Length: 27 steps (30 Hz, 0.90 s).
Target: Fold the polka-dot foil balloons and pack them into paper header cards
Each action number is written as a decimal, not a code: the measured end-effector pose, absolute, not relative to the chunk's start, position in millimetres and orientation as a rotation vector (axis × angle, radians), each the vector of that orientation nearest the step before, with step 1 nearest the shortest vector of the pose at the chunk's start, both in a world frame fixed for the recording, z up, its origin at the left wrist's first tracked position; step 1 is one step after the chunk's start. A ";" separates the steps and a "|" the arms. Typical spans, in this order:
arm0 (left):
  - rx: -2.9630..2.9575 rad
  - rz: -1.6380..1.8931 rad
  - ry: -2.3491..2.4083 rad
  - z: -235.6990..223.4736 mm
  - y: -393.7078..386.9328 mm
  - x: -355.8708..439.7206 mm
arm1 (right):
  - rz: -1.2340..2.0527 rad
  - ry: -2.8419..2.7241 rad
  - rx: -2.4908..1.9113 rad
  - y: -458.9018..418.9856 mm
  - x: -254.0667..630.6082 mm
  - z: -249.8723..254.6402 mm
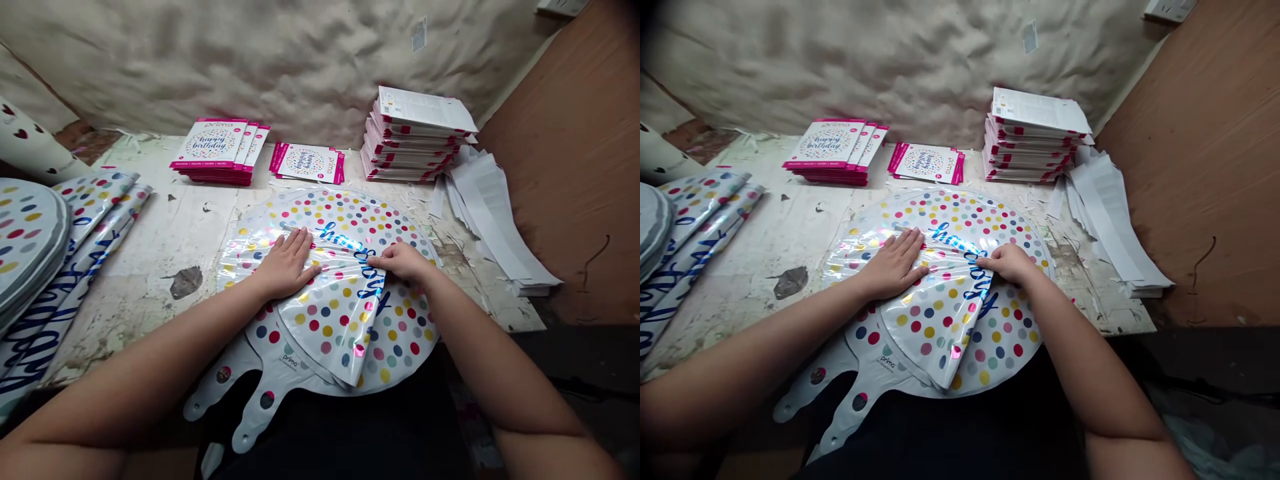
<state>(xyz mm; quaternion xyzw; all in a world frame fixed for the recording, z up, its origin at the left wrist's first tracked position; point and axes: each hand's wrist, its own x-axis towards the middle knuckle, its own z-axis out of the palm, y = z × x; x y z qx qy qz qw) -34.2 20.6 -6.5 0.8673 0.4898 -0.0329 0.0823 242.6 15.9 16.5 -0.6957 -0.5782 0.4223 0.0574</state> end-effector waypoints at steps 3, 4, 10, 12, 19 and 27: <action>2.544 -0.107 1.501 4.5 21.0 -23.6 | 1.055 -1.794 -2.109 9.2 254.8 18.4; 2.570 -0.084 1.482 8.3 21.0 -17.5 | 0.937 -1.787 -2.091 5.2 259.3 20.7; 2.849 -0.072 0.782 8.2 19.1 20.3 | 0.593 -2.090 -1.819 -54.4 273.0 23.0; 2.826 -0.076 0.841 1.1 18.5 23.9 | 0.649 -2.220 -1.779 -80.2 265.7 13.4; 2.692 -0.037 1.164 -5.9 17.7 19.1 | 0.240 -2.220 -1.455 -102.7 224.7 -13.5; 2.664 -0.108 1.224 -2.3 18.3 -1.4 | -0.007 -2.409 -0.764 -94.1 231.0 -21.5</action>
